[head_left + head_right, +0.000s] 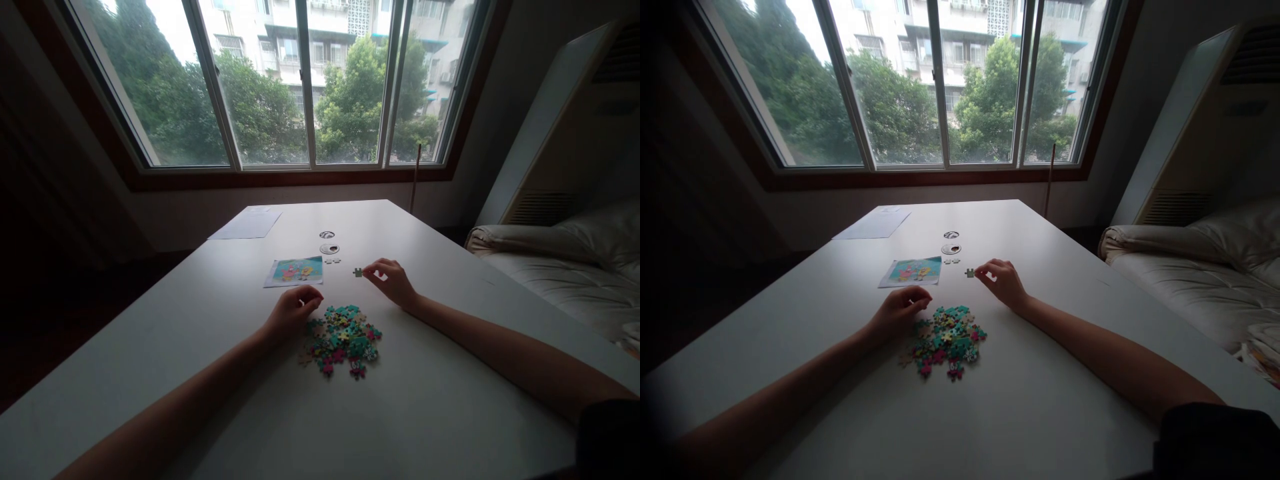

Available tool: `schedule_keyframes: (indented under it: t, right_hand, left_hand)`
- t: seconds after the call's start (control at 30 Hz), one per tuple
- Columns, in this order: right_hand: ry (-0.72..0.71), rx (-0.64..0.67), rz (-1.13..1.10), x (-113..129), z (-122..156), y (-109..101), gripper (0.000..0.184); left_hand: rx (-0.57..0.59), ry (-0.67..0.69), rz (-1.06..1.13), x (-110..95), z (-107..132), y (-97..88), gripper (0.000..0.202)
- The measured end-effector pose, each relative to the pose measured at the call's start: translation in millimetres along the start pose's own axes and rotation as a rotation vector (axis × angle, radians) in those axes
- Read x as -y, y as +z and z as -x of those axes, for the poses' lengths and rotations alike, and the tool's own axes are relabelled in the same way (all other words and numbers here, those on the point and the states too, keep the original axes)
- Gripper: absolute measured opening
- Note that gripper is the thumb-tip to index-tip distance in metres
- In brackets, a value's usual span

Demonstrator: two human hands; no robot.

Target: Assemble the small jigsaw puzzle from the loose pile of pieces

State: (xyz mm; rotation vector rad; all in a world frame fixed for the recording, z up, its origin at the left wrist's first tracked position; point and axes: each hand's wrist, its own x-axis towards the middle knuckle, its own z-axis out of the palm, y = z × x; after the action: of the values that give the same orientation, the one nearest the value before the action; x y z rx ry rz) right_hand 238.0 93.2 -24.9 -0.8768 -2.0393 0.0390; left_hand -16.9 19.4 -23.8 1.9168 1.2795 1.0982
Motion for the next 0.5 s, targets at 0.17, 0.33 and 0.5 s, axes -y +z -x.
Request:
schedule_keyframes:
  t: [0.17, 0.33, 0.5]
  right_hand:
    - [0.157, 0.178, -0.023, -14.8, -15.5, 9.1, 0.014]
    - [0.24, 0.245, 0.035, -33.9, -45.9, 29.1, 0.014]
    - [0.287, 0.315, 0.068, -48.3, -69.1, 45.8, 0.016]
  left_hand:
    - [-0.01, -0.006, 0.001, -0.4, -1.0, -1.4, 0.013]
    - [-0.013, -0.009, 0.006, -1.1, -2.4, -5.9, 0.013]
    - [-0.01, -0.013, 0.005, 1.3, -2.9, -8.6, 0.014]
